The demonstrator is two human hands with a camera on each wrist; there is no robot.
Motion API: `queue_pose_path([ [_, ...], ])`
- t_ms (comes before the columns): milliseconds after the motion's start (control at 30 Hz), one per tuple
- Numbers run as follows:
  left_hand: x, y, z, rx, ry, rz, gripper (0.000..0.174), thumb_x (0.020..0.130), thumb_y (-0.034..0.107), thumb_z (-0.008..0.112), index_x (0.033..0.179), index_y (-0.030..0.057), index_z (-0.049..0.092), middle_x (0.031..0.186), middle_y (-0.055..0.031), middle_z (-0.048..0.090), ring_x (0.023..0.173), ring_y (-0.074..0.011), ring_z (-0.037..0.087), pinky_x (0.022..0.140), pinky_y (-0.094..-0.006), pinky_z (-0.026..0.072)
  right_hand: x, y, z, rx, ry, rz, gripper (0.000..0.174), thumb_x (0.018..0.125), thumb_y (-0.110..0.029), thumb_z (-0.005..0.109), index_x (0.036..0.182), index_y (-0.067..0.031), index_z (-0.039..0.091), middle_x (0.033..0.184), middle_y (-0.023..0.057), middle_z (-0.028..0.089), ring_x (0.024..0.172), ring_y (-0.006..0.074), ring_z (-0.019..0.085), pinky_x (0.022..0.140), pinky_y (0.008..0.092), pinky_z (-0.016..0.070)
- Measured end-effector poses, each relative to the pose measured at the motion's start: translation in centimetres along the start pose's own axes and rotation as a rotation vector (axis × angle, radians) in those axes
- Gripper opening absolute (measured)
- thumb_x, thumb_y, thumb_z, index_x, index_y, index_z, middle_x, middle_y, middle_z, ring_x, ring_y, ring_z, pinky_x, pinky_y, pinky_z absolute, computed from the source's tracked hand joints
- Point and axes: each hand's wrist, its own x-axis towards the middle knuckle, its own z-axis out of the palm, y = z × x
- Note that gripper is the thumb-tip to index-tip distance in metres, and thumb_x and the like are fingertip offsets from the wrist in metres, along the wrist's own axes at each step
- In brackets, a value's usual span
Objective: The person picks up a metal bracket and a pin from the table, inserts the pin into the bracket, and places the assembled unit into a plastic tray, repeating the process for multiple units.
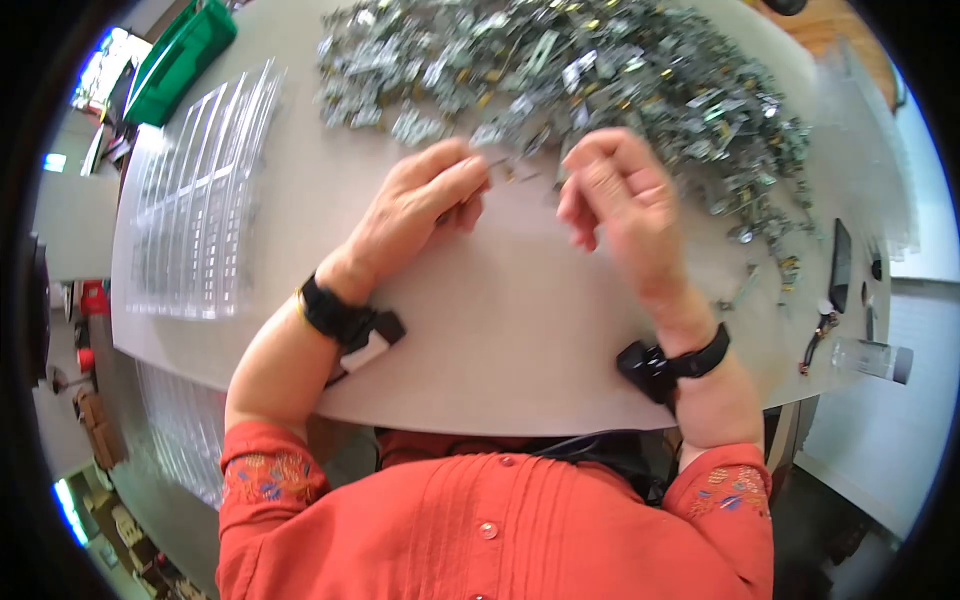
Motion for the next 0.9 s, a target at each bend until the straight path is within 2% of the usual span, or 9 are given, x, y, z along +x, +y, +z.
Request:
queue_pose_path([
  [67, 0.0, 0.3, 0.0, -0.050, -0.014, -0.011, 0.031, 0.103, 0.036, 0.054, 0.094, 0.0072, 0.062, 0.070, 0.0016, 0.058, 0.060, -0.0037, 0.045, 0.054, -0.0206, 0.0355, 0.0, 0.1, -0.1, -0.033, -0.061, 0.047, 0.013, 0.104, -0.020, 0.057, 0.100, -0.0081, 0.060, 0.068, -0.0021, 0.057, 0.053, 0.0040, 0.049, 0.048, 0.0200, 0.0400],
  [133, -0.1, 0.8, -0.1, -0.150, 0.024, -0.142, 0.029, 0.104, 0.035, 0.053, 0.096, 0.0083, 0.060, 0.069, 0.0015, 0.057, 0.056, -0.0026, 0.041, 0.050, -0.0196, 0.0305, -0.1, 0.6, -0.4, -0.043, -0.086, 0.051, 0.012, 0.104, -0.020, 0.058, 0.101, -0.0084, 0.060, 0.069, -0.0029, 0.056, 0.054, 0.0034, 0.049, 0.048, 0.0197, 0.0397],
  [400, -0.1, 1.1, 0.2, -0.217, 0.032, -0.160, 0.028, 0.106, 0.034, 0.049, 0.097, 0.0082, 0.058, 0.066, 0.0004, 0.056, 0.050, -0.0031, 0.038, 0.047, -0.0193, 0.0280, 0.0, 0.1, -0.3, -0.039, -0.156, 0.205, 0.012, 0.103, -0.018, 0.059, 0.110, -0.0082, 0.059, 0.075, -0.0061, 0.055, 0.061, 0.0011, 0.049, 0.051, 0.0179, 0.0386],
  [633, 0.1, 1.0, 0.3, -0.249, 0.058, -0.207, 0.028, 0.106, 0.035, 0.049, 0.098, 0.0088, 0.057, 0.064, -0.0001, 0.056, 0.047, -0.0029, 0.036, 0.045, -0.0193, 0.0253, 0.0, -0.6, -0.5, -0.030, -0.172, 0.286, 0.010, 0.102, -0.015, 0.059, 0.107, -0.0065, 0.060, 0.076, -0.0080, 0.052, 0.064, 0.0008, 0.048, 0.056, 0.0195, 0.0391],
  [900, 0.2, 1.2, 0.4, -0.207, 0.053, -0.197, 0.028, 0.106, 0.034, 0.049, 0.099, 0.0084, 0.057, 0.064, -0.0006, 0.057, 0.046, -0.0025, 0.036, 0.044, -0.0190, 0.0249, 0.1, 0.0, -0.4, -0.022, -0.153, 0.300, 0.010, 0.101, -0.015, 0.059, 0.104, -0.0059, 0.061, 0.074, -0.0079, 0.053, 0.062, 0.0010, 0.046, 0.054, 0.0204, 0.0375],
])
